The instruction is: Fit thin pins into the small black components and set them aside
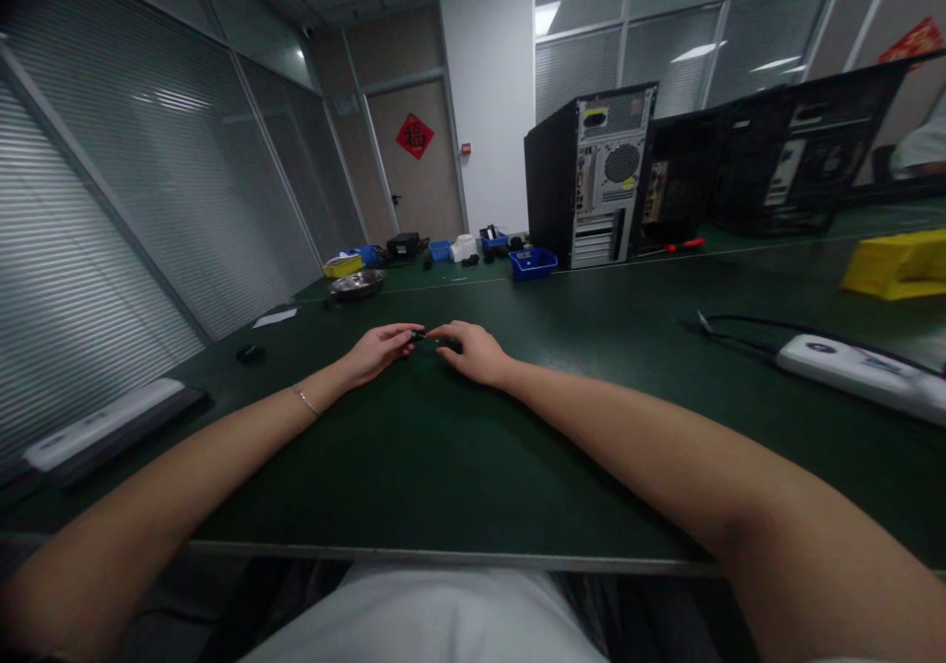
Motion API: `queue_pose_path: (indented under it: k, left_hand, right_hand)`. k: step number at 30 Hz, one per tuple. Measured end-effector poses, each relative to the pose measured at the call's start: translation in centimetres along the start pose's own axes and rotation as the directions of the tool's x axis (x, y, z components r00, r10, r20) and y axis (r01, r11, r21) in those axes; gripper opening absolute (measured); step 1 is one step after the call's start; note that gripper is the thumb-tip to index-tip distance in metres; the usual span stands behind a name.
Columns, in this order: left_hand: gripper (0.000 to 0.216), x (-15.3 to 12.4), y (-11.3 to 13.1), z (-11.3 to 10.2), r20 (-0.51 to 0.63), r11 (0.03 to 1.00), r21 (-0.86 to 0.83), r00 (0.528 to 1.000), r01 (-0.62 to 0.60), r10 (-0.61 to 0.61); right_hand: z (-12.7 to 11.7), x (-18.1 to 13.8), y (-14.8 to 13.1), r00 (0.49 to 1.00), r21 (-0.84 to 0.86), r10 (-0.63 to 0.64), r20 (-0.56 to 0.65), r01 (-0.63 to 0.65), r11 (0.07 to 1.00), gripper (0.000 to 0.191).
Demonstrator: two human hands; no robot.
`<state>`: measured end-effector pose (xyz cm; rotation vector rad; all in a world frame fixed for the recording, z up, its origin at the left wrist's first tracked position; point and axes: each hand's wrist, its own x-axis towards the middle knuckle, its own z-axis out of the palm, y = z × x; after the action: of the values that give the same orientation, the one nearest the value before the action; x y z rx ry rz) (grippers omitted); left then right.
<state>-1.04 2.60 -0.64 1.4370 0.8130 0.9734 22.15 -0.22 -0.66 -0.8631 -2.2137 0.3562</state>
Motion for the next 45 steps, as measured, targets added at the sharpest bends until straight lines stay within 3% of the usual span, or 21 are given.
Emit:
queue_pose_path:
  k: [9,20,35,45]
  left_hand:
    - [0.037,-0.4,0.4,0.3,0.041,0.996,0.079,0.999,0.032,-0.035]
    - [0.027,-0.5,0.5,-0.5,0.127,0.988,-0.095,0.986,0.120,-0.107]
    - [0.025,-0.6,0.4,-0.6,0.154,0.975,-0.183,0.984,0.123,-0.095]
    - [0.026,-0.6,0.5,-0.1,0.100,0.982,-0.156,0.991,0.102,-0.087]
  right_hand:
    - [0.0,-0.1,-0.2,1.000,-0.066,-0.006,0.015,0.007,0.998,0.038]
    - [-0.2,-0.1,-0.3,0.997,0.072,-0.070,0.043,0.067,0.995,0.038]
    - [-0.5,-0.1,-0.9,0.996,0.173,-0.061,0.061,0.050,0.984,0.037]
    - [-0.2,-0.2,-0.9,0.996,-0.014,-0.067,0.051,0.068,0.998,0.037]
